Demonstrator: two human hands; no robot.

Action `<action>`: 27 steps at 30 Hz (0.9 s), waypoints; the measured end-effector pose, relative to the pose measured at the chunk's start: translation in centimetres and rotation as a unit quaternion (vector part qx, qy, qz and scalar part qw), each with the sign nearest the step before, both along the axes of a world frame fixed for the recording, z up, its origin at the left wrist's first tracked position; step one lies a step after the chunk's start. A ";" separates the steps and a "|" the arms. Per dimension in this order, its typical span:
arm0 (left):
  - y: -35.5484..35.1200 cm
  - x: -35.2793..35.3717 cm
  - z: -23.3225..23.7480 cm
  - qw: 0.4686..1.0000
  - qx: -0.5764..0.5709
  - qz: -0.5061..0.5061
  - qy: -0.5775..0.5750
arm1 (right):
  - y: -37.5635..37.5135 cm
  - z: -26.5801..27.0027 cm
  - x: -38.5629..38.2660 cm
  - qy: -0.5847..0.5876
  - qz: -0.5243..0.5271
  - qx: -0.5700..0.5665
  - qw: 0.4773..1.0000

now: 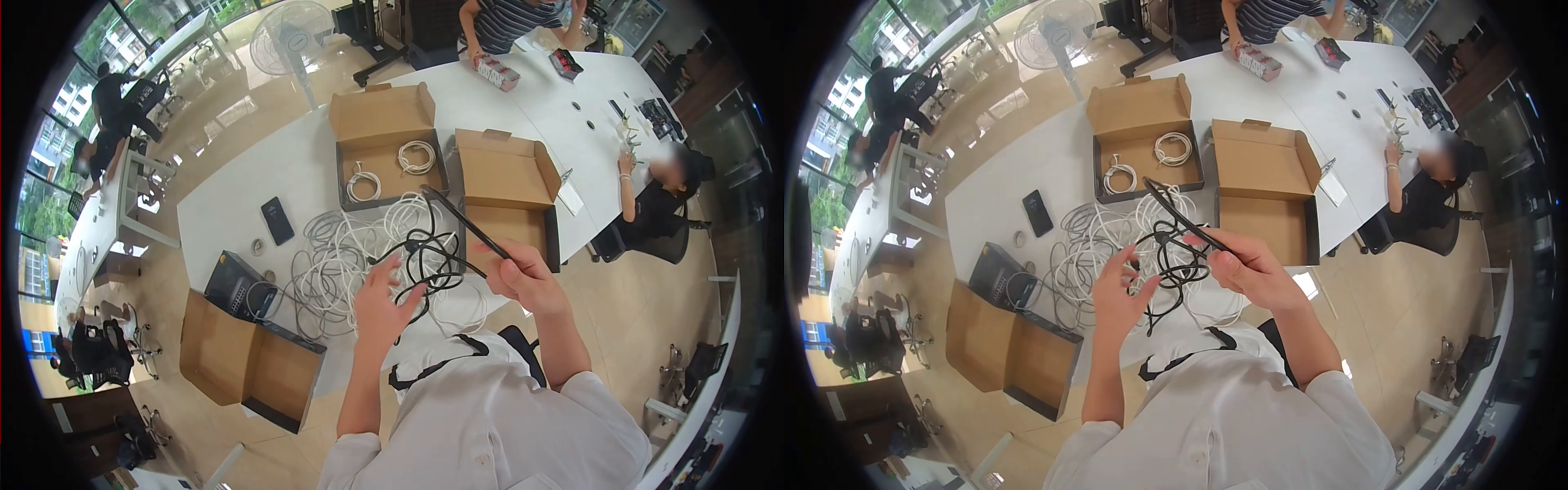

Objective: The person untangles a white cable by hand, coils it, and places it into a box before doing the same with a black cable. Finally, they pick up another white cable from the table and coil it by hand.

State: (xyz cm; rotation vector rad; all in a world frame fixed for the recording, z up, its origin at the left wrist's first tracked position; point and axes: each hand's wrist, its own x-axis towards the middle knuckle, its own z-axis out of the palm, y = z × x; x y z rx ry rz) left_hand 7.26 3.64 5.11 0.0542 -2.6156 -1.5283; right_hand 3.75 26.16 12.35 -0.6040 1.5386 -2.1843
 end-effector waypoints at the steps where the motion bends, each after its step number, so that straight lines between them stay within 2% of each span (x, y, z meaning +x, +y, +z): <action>1: 0.7 -0.6 0.3 0.999 0.025 -0.028 0.013 | 0.0 0.0 0.1 0.017 0.000 -0.025 1.000; 4: 2.7 -1.8 0.1 0.971 -0.095 -0.159 0.153 | -0.2 0.9 0.2 0.070 -0.028 -0.058 0.995; 10: 3.8 -0.9 -9.7 0.981 -0.103 -0.162 0.001 | 1.2 4.0 0.1 0.140 -0.079 -0.151 0.975; 16: -1.1 3.1 -17.0 0.918 -0.299 -0.224 -0.131 | 4.4 5.8 -0.2 0.195 -0.122 -0.229 0.946; 19: -1.7 3.6 -15.8 0.948 -0.126 -0.185 -0.225 | 4.9 6.1 -0.5 0.179 -0.139 -0.197 0.954; 20: -1.4 3.7 -15.1 0.953 -0.109 -0.182 -0.215 | 4.6 6.1 -0.5 0.170 -0.149 -0.180 0.957; 22: 1.7 2.2 -10.5 0.963 -0.074 -0.177 -0.190 | 3.8 5.7 -0.4 0.204 -0.164 -0.154 0.953; 23: 3.4 1.5 -9.2 0.975 -0.013 -0.167 -0.146 | 3.5 5.3 -0.4 0.221 -0.167 -0.148 0.949; 24: 5.1 1.1 -8.3 0.982 0.048 -0.153 -0.102 | 3.2 5.0 -0.4 0.237 -0.168 -0.142 0.946; 27: 9.7 -0.9 -7.8 0.983 0.129 -0.116 -0.057 | 2.9 5.3 -0.2 0.178 -0.152 -0.190 0.954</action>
